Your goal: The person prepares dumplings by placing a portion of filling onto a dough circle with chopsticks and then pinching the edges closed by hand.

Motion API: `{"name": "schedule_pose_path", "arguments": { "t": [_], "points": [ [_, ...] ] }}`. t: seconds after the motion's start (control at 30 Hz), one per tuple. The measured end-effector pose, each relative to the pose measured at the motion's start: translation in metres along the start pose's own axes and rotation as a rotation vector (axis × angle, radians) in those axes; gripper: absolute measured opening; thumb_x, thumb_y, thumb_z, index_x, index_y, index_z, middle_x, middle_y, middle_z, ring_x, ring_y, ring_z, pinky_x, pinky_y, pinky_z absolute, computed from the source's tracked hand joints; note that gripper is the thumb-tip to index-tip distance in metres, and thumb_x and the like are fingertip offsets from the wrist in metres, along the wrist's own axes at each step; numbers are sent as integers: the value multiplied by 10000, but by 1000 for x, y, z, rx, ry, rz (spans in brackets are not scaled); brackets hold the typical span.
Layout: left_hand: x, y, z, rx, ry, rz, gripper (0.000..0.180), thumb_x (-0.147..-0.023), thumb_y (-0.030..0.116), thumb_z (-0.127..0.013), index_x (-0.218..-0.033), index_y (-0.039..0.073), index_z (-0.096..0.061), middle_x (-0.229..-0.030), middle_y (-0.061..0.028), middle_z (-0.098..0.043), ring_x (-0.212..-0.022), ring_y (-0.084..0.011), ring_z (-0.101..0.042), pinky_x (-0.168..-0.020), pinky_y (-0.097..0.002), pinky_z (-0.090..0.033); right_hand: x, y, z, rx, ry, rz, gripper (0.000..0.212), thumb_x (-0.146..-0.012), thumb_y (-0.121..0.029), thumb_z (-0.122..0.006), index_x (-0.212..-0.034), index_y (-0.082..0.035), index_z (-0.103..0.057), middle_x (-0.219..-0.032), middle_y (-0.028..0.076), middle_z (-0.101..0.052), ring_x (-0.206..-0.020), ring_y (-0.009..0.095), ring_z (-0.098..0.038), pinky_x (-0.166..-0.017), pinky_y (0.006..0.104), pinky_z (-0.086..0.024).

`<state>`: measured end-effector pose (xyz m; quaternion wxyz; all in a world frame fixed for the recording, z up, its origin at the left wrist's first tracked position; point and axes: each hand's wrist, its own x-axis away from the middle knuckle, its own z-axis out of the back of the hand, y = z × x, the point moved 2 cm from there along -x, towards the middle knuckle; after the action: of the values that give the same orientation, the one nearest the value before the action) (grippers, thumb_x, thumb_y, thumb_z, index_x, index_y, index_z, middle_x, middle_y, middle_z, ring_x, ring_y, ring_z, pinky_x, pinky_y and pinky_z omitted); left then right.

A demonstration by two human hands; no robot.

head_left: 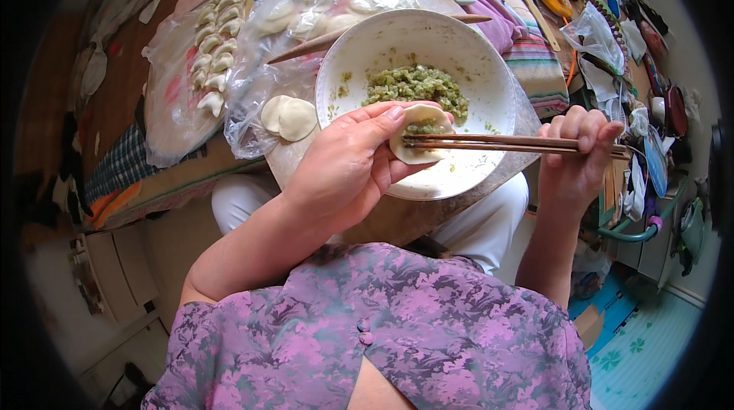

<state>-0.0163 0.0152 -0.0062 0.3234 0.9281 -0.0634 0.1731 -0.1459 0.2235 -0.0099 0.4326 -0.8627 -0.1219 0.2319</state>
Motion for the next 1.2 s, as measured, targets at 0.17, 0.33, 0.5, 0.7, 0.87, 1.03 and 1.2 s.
{"name": "schedule_pose_path", "arguments": {
  "t": [0.17, 0.33, 0.5, 0.7, 0.87, 1.03, 1.2],
  "points": [
    [0, -1, 3, -23, 14, -18, 391, -1026, 172, -322, -1258, -100, -480, -1259, -217, -551, -1163, -267, -562, -1005, -370, -469, 0, 0, -4, 15, -28, 40, 466, -1007, -493, -322, -723, -133, -404, -635, -2, -377, -491, 117, -370, -538, 267, -353],
    [7, 15, 5, -13, 57, -58, 407, -1023, 190, -322, -1275, -97, -465, -1272, -214, -543, -1165, -283, -561, -979, -363, -492, -7, -23, 1, -176, 12, 129, 497, -997, -505, -339, -721, -105, -444, -669, 11, -393, -543, 133, -416, -537, 267, -361],
    [12, 32, 9, -19, 26, -94, 434, -1018, 204, -326, -1305, -108, -423, -1290, -241, -520, -1185, -321, -545, -991, -378, -486, -4, -41, -9, 595, -11, 371, 611, -976, -574, -293, -689, -73, -490, -677, 44, -443, -537, 108, -412, -464, 227, -314],
    [12, 27, 1, 40, -72, -48, 424, -1015, 216, -374, -1274, -108, -460, -1258, -236, -544, -1162, -315, -565, -970, -374, -502, 13, -10, -79, 991, -429, 399, 180, -733, -141, -784, -825, -59, -653, -620, 54, -577, -485, 187, -538, -448, 301, -401],
    [17, 23, -6, 49, -118, -12, 408, -1018, 206, -368, -1268, -101, -467, -1234, -210, -566, -1114, -270, -594, -950, -365, -506, 13, 0, -96, 1134, -487, 480, 204, -706, -98, -784, -857, -76, -649, -583, 45, -533, -490, 197, -555, -444, 309, -421],
    [20, 21, -11, -32, -111, -11, 410, -1017, 224, -376, -1272, -80, -477, -1242, -173, -564, -1097, -229, -596, -940, -370, -512, 13, 3, -93, 1102, -432, 471, 189, -715, -60, -772, -856, -70, -647, -614, 53, -561, -499, 193, -565, -452, 298, -432],
    [25, 16, -19, -337, -153, -125, 456, -915, 135, -613, -1317, -27, -469, -1270, -129, -552, -1129, -191, -571, -953, -346, -503, 15, 4, -97, 978, -245, 257, 162, -748, -8, -748, -865, -54, -646, -659, 55, -608, -525, 144, -579, -476, 257, -439]
  ]
}}
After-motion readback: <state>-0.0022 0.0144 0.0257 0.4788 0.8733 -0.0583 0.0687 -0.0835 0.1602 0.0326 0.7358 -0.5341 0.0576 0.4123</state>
